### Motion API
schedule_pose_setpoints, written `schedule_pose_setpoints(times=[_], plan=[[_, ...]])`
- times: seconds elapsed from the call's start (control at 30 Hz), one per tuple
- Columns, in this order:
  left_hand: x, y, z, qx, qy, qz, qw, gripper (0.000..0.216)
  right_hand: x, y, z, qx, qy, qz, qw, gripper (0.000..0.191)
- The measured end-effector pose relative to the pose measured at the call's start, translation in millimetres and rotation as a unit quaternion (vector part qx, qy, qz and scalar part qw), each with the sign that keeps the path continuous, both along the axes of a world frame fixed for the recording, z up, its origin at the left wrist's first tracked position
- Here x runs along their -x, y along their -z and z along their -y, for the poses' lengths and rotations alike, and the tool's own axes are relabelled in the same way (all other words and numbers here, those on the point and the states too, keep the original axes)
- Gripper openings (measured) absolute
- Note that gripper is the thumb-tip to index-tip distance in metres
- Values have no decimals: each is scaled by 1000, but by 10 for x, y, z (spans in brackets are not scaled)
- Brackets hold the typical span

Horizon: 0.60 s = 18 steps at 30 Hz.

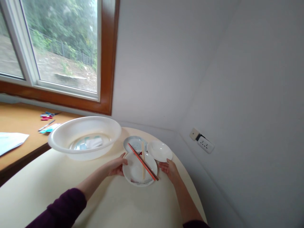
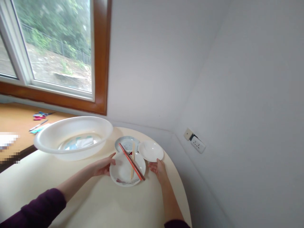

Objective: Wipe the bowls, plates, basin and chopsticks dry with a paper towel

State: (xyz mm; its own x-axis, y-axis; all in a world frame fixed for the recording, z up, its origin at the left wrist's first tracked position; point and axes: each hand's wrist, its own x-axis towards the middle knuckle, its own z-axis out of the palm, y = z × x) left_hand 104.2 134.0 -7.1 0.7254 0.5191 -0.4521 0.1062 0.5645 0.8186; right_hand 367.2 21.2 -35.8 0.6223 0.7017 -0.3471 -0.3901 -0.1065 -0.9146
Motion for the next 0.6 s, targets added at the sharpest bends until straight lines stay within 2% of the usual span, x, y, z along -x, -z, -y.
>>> schedule_pose_setpoints(times=[0.33,0.6], plan=[[-60,-128,149,-12,26,23,999,86,-132,-59,-125,-4,1,21,1000,19],[-8,-106,197,5,4,14,1000,89,-119,-150,-109,-1,-14,27,1000,23]])
